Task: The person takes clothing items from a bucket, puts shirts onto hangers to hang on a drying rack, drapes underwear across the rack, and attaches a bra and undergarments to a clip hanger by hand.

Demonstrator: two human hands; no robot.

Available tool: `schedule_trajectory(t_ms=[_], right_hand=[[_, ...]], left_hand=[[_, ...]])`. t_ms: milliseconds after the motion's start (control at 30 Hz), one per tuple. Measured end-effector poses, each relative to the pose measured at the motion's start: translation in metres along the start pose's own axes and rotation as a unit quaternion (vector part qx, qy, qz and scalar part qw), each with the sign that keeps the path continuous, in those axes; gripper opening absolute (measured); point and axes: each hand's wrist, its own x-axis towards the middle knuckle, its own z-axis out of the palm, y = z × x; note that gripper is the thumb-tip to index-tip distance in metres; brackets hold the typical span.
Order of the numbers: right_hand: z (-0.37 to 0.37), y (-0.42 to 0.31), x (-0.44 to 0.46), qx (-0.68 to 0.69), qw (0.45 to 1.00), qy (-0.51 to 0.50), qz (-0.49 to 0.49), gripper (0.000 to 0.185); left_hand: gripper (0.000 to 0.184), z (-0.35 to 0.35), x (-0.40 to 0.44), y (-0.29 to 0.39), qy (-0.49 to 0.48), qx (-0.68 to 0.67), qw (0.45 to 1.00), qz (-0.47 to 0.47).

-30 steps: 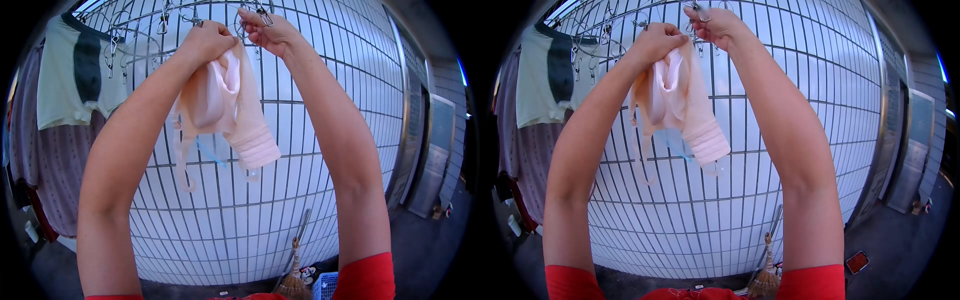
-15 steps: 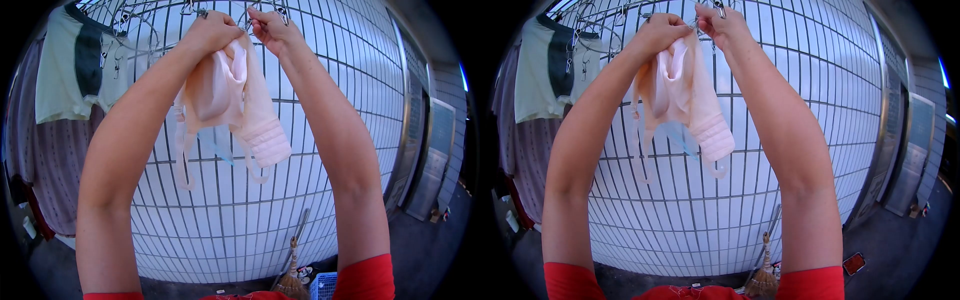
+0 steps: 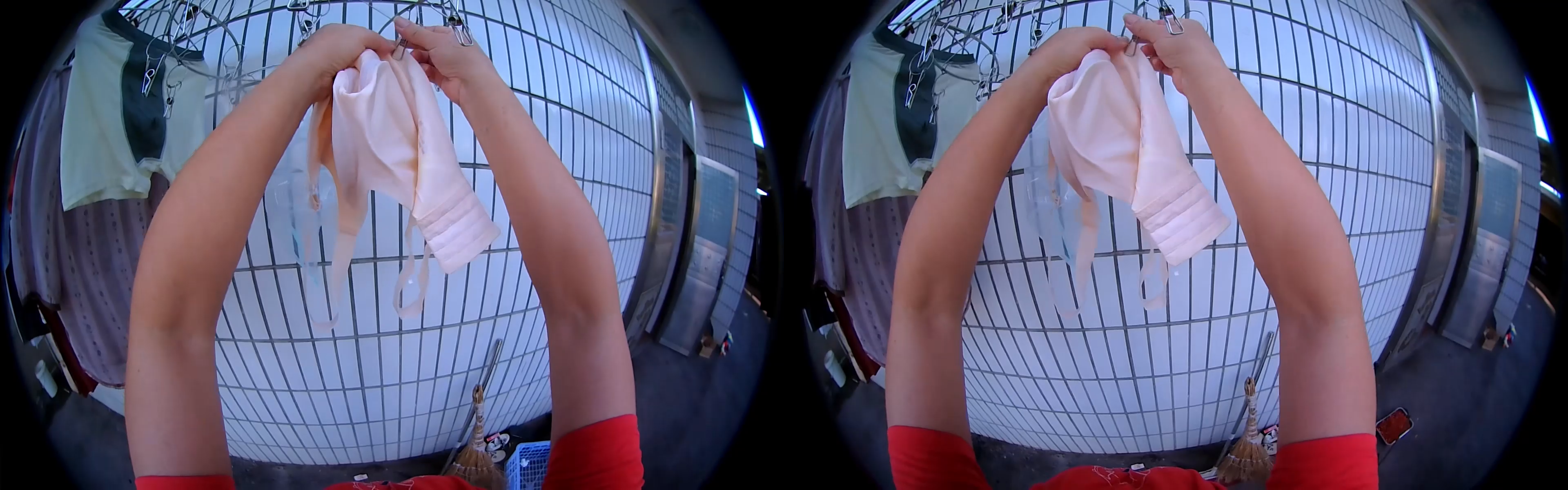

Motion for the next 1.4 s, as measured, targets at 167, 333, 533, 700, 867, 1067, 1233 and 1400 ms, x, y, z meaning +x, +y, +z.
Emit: schedule_trajectory(t_ms=[167, 333, 533, 700, 867, 1067, 1233, 1400], right_hand=[[0.009, -0.007, -0.060, -0.334, 0.921, 0.085, -0.179, 0.048], [0.033, -0.009, -0.142, -0.508, 0.703, 0.113, -0.485, 0.036], [0.082, -0.007, -0.130, -0.486, 0.796, 0.027, -0.359, 0.044], [0.094, -0.006, -0.111, -0.448, 0.875, -0.092, -0.161, 0.044], [0.097, -0.007, -0.092, -0.291, 0.942, -0.112, -0.124, 0.029], [0.103, -0.013, -0.091, -0.269, 0.957, -0.080, -0.076, 0.023], [0.119, -0.016, -0.104, -0.402, 0.819, -0.058, -0.405, 0.037], [0.138, -0.008, -0.066, -0.250, 0.936, -0.047, -0.242, 0.042]], left_hand=[[0.044, -0.003, -0.022, -0.005, 0.029, 0.080, 0.996, -0.025], [0.059, -0.021, -0.035, -0.026, 0.042, 0.081, 0.992, -0.089], [0.057, -0.039, -0.042, -0.042, 0.057, 0.025, 0.993, -0.098], [0.062, -0.059, -0.086, -0.040, 0.065, -0.005, 0.994, -0.085], [0.060, -0.080, -0.127, -0.042, -0.024, 0.131, 0.988, 0.076], [0.036, -0.108, -0.145, -0.049, 0.002, 0.055, 0.998, 0.020], [0.027, -0.123, -0.130, -0.043, 0.036, -0.041, 0.999, -0.004], [0.024, -0.117, -0.118, -0.043, 0.107, 0.140, 0.983, 0.058]])
